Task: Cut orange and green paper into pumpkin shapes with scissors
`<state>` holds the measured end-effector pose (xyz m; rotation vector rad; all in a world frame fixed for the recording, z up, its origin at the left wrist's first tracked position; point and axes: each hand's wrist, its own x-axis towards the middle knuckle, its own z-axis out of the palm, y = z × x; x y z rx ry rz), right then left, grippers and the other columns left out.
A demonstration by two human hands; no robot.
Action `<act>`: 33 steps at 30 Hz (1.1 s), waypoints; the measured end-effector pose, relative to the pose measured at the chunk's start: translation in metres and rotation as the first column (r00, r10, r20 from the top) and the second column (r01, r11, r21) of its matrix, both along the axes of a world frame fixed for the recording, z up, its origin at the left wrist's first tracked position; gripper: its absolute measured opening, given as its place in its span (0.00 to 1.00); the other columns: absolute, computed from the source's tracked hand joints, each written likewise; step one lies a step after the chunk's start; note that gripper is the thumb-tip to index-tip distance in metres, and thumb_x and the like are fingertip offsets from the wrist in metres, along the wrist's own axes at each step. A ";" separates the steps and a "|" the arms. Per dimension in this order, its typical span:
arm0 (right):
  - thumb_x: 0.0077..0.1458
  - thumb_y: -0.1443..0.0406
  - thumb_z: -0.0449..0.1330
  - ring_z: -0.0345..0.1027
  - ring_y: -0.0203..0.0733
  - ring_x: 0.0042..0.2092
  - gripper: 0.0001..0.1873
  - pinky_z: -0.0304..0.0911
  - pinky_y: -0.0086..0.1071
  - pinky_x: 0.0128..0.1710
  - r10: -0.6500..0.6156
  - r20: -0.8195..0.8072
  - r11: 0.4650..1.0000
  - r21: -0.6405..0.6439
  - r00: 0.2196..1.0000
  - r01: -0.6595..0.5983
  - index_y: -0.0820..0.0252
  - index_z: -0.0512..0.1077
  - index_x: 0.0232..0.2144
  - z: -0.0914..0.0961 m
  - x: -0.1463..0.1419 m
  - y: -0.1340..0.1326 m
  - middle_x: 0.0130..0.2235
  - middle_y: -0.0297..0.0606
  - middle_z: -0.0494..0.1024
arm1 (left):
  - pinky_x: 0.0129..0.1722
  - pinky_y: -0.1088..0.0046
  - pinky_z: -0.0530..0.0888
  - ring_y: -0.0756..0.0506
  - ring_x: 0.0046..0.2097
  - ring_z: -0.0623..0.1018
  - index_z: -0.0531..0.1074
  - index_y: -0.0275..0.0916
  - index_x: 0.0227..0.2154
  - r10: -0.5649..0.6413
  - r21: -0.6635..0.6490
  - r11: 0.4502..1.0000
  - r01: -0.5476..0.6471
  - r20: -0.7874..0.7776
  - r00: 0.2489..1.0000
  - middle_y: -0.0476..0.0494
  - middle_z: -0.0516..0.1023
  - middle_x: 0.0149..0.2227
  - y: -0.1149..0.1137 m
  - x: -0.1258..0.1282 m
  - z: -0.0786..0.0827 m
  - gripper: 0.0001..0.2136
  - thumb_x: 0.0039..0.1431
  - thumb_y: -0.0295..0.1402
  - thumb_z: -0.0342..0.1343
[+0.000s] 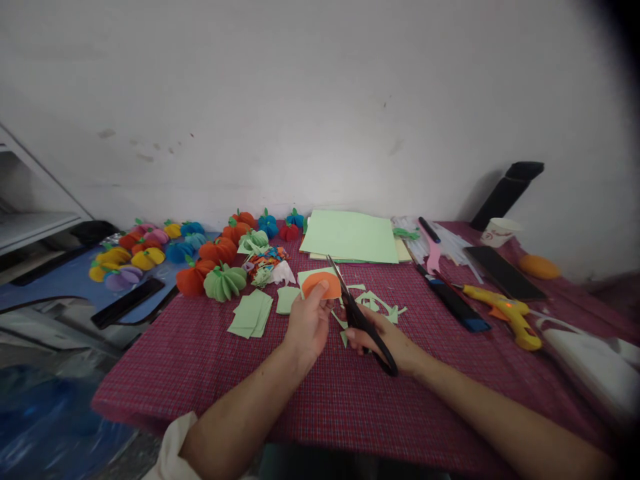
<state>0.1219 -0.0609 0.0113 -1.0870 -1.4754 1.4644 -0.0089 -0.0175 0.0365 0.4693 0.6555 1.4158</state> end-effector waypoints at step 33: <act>0.50 0.59 0.57 0.56 0.28 0.21 0.16 0.53 0.22 0.19 0.094 0.156 0.995 0.011 0.983 -0.097 0.61 0.63 0.39 0.021 0.021 0.001 0.22 0.27 0.63 | 0.36 0.75 0.69 0.52 0.31 0.74 0.71 0.33 0.26 -0.014 0.083 0.996 0.014 0.004 1.000 0.49 0.75 0.27 0.003 -0.004 0.002 0.05 0.43 0.25 0.59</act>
